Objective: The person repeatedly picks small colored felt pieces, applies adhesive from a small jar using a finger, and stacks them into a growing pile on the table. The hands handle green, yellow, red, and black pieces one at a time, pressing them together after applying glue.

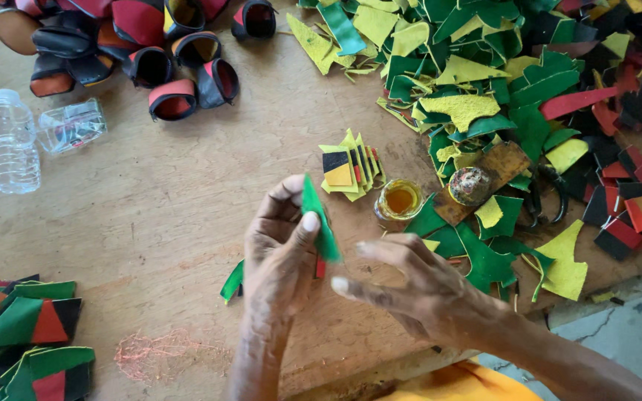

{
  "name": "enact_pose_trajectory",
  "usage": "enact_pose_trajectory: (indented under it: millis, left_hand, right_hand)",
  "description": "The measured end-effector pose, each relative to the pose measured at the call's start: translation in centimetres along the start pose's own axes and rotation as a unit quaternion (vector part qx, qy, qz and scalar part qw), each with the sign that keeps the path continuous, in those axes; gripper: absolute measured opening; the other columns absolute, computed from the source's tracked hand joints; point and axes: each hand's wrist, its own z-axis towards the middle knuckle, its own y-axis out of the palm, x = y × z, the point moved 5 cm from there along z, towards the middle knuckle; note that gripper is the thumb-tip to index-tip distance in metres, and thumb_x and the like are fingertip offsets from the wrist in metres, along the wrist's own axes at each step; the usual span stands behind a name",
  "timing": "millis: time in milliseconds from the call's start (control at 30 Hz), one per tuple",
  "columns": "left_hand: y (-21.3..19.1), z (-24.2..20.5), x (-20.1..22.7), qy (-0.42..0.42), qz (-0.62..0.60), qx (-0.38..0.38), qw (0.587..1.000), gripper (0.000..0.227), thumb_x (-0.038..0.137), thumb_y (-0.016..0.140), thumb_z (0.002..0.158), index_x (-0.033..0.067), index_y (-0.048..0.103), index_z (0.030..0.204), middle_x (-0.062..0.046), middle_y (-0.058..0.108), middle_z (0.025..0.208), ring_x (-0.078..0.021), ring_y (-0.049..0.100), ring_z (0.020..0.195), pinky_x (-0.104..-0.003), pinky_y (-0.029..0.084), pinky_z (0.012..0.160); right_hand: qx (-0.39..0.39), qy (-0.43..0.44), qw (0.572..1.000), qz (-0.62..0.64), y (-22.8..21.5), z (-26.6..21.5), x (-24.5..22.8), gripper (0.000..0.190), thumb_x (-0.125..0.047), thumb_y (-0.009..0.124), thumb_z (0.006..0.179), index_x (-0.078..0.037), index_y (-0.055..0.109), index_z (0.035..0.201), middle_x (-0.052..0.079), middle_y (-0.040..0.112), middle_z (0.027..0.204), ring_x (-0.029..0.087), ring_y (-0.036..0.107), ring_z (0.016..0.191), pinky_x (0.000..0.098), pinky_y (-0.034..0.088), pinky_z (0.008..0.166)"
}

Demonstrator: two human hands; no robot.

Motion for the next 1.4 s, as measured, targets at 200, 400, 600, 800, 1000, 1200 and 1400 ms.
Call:
enact_pose_trajectory:
  millis: [200, 400, 600, 800, 1000, 1200, 1400]
  left_hand:
    - [-0.2, 2.2, 2.0, 0.028, 0.166, -0.099, 0.981, 0.025, -0.012, 0.071, 0.087, 0.0106, 0.077, 0.095, -0.004, 0.058, 0.145, -0.0148, 0.065, 0.123, -0.035, 0.059, 0.098]
    - [-1.3, 5.8, 1.9, 0.008, 0.341, -0.108, 0.934, 0.027, -0.012, 0.075, 0.084, 0.0111, 0.079, 0.098, -0.012, 0.046, 0.153, -0.0156, 0.065, 0.12, -0.033, 0.059, 0.105]
    - [-2.2, 8.3, 1.9, 0.028, 0.503, -0.099, 0.858, 0.02, -0.009, 0.077, 0.08, 0.0081, 0.079, 0.09, -0.014, 0.039, 0.161, -0.0165, 0.073, 0.11, -0.031, 0.06, 0.091]
    - [-2.2, 9.5, 1.4, 0.062, 0.504, -0.131, 0.852, 0.021, -0.009, 0.078, 0.08, 0.0042, 0.08, 0.095, -0.015, 0.052, 0.15, -0.0172, 0.07, 0.115, -0.03, 0.061, 0.1]
    - [-3.5, 10.6, 0.8, -0.107, 0.517, -0.059, 0.847, 0.031, -0.007, 0.068, 0.082, 0.0042, 0.079, 0.109, -0.008, 0.07, 0.119, -0.011, 0.066, 0.094, -0.024, 0.055, 0.086]
    - [-5.3, 11.9, -0.9, -0.128, 0.457, 0.027, 0.88, 0.022, 0.006, 0.078, 0.082, 0.0057, 0.08, 0.104, -0.002, 0.08, 0.088, -0.0118, 0.071, 0.076, -0.022, 0.063, 0.068]
    - [-5.5, 12.1, -2.1, -0.136, 0.514, 0.015, 0.847, 0.029, 0.001, 0.084, 0.077, 0.0022, 0.075, 0.105, -0.01, 0.077, 0.082, -0.0098, 0.069, 0.069, -0.022, 0.055, 0.062]
  right_hand:
    - [0.105, 0.111, 0.988, 0.027, -3.8, -1.0, 2.4, 0.048, -0.009, 0.073, 0.092, -0.023, 0.063, 0.137, 0.011, 0.05, 0.137, 0.019, 0.054, 0.116, 0.0279, 0.056, 0.091]
    - [0.164, 0.168, 0.971, 0.052, -6.3, -1.0, 3.8, 0.042, -0.005, 0.071, 0.094, -0.01, 0.065, 0.135, 0.012, 0.048, 0.135, 0.016, 0.061, 0.105, 0.0288, 0.056, 0.092]
    - [0.167, 0.172, 0.969, 0.057, -6.4, -0.7, 4.3, 0.04, -0.003, 0.071, 0.094, -0.009, 0.066, 0.134, 0.012, 0.048, 0.134, 0.017, 0.065, 0.104, 0.0287, 0.057, 0.092]
    - [0.177, 0.178, 0.967, 0.05, -6.8, -0.6, 4.5, 0.041, -0.003, 0.074, 0.093, -0.008, 0.066, 0.133, 0.011, 0.049, 0.133, 0.016, 0.064, 0.099, 0.0269, 0.057, 0.088]
    - [0.175, 0.184, 0.966, 0.038, -7.0, -0.5, 4.6, 0.042, -0.004, 0.076, 0.091, -0.009, 0.066, 0.132, 0.01, 0.05, 0.133, 0.017, 0.065, 0.102, 0.0282, 0.058, 0.088]
    - [0.175, 0.181, 0.967, 0.028, -7.3, -0.7, 4.9, 0.042, -0.005, 0.076, 0.092, -0.01, 0.067, 0.133, 0.01, 0.05, 0.133, 0.017, 0.064, 0.103, 0.0283, 0.059, 0.088]
    - [0.171, 0.201, 0.965, 0.015, -7.3, -0.9, 5.1, 0.043, -0.007, 0.077, 0.091, -0.013, 0.067, 0.133, 0.009, 0.051, 0.131, 0.016, 0.063, 0.101, 0.0286, 0.058, 0.088]
